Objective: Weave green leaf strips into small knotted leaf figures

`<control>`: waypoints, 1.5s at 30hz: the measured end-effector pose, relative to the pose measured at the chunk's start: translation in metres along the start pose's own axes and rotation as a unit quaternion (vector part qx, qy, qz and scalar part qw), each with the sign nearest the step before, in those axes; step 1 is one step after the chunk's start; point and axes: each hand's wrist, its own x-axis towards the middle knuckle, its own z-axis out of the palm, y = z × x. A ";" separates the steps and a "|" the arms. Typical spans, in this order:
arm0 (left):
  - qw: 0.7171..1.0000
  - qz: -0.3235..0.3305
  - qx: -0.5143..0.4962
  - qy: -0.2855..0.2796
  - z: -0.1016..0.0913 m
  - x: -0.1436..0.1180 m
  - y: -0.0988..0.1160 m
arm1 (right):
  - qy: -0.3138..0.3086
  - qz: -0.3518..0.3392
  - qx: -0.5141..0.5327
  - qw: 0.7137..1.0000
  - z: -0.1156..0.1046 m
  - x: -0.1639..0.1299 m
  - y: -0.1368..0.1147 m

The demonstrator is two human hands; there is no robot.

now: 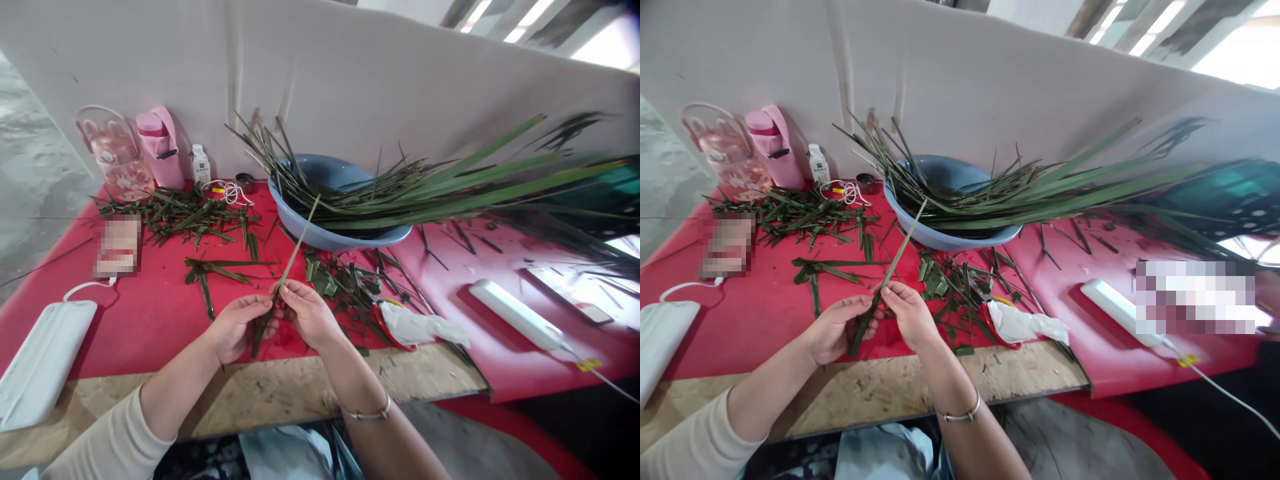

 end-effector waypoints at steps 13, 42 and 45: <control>0.997 0.054 0.055 0.011 -0.011 0.007 0.010 | -0.122 0.064 0.078 0.987 0.015 0.029 -0.004; 0.960 0.192 0.202 0.015 -0.011 0.008 0.001 | -0.145 -0.033 0.060 0.987 0.005 0.027 0.003; 0.929 0.255 0.266 0.041 -0.011 0.009 0.003 | -0.139 -0.070 -0.027 0.987 0.006 0.026 0.001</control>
